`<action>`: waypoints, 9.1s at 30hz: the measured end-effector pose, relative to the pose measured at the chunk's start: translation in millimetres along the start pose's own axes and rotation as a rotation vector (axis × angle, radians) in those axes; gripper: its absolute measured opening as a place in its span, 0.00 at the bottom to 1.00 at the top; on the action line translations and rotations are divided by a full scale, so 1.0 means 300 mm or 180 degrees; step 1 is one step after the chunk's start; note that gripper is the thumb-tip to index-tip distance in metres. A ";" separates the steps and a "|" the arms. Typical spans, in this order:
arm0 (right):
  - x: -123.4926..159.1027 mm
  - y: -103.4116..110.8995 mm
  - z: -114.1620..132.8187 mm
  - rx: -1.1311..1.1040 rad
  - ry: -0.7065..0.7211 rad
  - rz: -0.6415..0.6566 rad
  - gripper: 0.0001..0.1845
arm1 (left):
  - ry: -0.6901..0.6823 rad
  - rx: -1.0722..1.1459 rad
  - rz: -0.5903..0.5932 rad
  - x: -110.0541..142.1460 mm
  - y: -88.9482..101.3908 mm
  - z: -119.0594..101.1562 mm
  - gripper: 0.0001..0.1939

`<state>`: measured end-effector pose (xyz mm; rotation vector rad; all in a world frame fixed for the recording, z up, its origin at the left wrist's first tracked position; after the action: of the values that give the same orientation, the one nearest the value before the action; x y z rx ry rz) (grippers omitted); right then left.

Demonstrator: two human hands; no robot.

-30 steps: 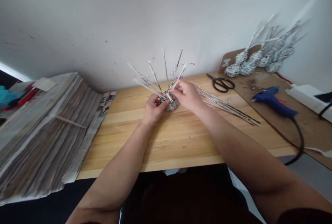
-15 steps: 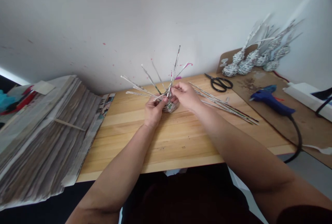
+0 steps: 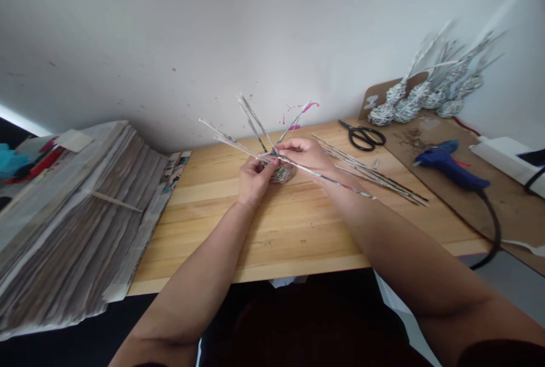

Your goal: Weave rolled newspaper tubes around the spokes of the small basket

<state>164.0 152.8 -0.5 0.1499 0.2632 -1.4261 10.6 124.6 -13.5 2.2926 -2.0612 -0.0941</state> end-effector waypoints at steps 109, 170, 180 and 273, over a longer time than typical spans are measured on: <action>0.016 0.006 0.036 0.0996 0.0520 0.1025 0.05 | -0.0988 -0.1757 0.0606 0.049 -0.018 -0.179 0.13; 0.052 -0.035 0.109 0.1858 0.0331 0.1147 0.07 | -0.1168 -0.2205 -0.0226 0.093 -0.020 -0.174 0.06; 0.064 -0.062 0.112 0.1915 0.0337 0.1355 0.03 | -0.1073 -0.2274 -0.0304 0.096 -0.022 -0.177 0.07; 0.090 -0.009 0.081 0.1008 -0.0380 0.1446 0.17 | -0.0293 -0.0925 0.1021 -0.007 0.001 -0.107 0.17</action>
<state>166.9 120.3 15.8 0.3587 -0.0959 -1.0107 12.7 126.8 18.6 1.8026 -2.2545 -0.4568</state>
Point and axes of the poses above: each hand's wrist, its own x-axis away from the middle knuckle, its own y-axis out of the back of the hand, z = x × y, the point moved 10 cm from there along -x, towards the middle knuckle, and after that the axes turned 15 degrees about y, right-handed, at the moved point
